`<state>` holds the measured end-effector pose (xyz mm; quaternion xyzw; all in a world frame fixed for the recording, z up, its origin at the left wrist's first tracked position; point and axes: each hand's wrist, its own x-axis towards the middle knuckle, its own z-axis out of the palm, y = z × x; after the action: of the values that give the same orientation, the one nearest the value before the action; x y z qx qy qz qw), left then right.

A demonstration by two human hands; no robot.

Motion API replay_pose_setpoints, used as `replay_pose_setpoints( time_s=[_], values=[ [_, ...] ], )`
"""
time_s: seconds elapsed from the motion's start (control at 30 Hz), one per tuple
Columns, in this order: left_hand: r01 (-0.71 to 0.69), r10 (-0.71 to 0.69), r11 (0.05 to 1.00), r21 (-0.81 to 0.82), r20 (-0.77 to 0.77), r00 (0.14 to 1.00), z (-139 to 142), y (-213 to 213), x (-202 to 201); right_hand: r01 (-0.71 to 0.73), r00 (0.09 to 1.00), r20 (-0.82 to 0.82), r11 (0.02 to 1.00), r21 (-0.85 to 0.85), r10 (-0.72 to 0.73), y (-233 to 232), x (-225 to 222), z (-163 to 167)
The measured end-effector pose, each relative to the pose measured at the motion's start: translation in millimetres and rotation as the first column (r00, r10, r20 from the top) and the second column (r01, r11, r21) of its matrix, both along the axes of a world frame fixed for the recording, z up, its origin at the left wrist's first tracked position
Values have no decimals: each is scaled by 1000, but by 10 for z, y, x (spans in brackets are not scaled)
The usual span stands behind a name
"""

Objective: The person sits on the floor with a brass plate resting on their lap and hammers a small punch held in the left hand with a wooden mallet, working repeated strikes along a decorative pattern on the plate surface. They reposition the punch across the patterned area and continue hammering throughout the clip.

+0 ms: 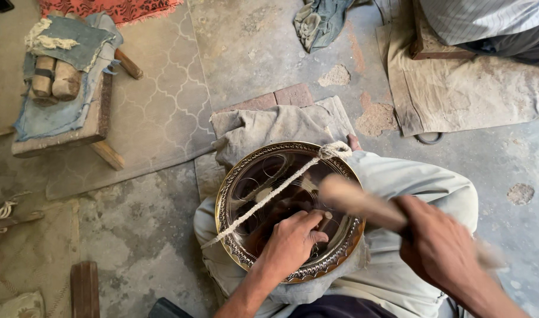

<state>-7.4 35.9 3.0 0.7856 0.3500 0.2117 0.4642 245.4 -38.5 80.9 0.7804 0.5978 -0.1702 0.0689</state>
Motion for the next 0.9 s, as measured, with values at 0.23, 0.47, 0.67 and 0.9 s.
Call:
replay_pose_setpoints(
  time_s=[0.23, 0.47, 0.67, 0.9],
  values=[
    [-316, 316, 949, 7, 21, 949, -90, -230, -40, -201, 942, 221, 954, -224, 250, 377, -186, 398],
    [-517, 518, 855, -41, 109, 848, -99, -384, -12, -325, 915, 225, 942, -81, 335, 483, -270, 495],
    [-576, 598, 802, -161, 240, 765, -161, -421, -23, -316, 940, 201, 923, 218, 274, 565, -331, 581],
    [-653, 669, 743, -146, 175, 722, -216, -495, 80, -236, 896, -253, 874, 426, 365, 687, -392, 512]
  ],
)
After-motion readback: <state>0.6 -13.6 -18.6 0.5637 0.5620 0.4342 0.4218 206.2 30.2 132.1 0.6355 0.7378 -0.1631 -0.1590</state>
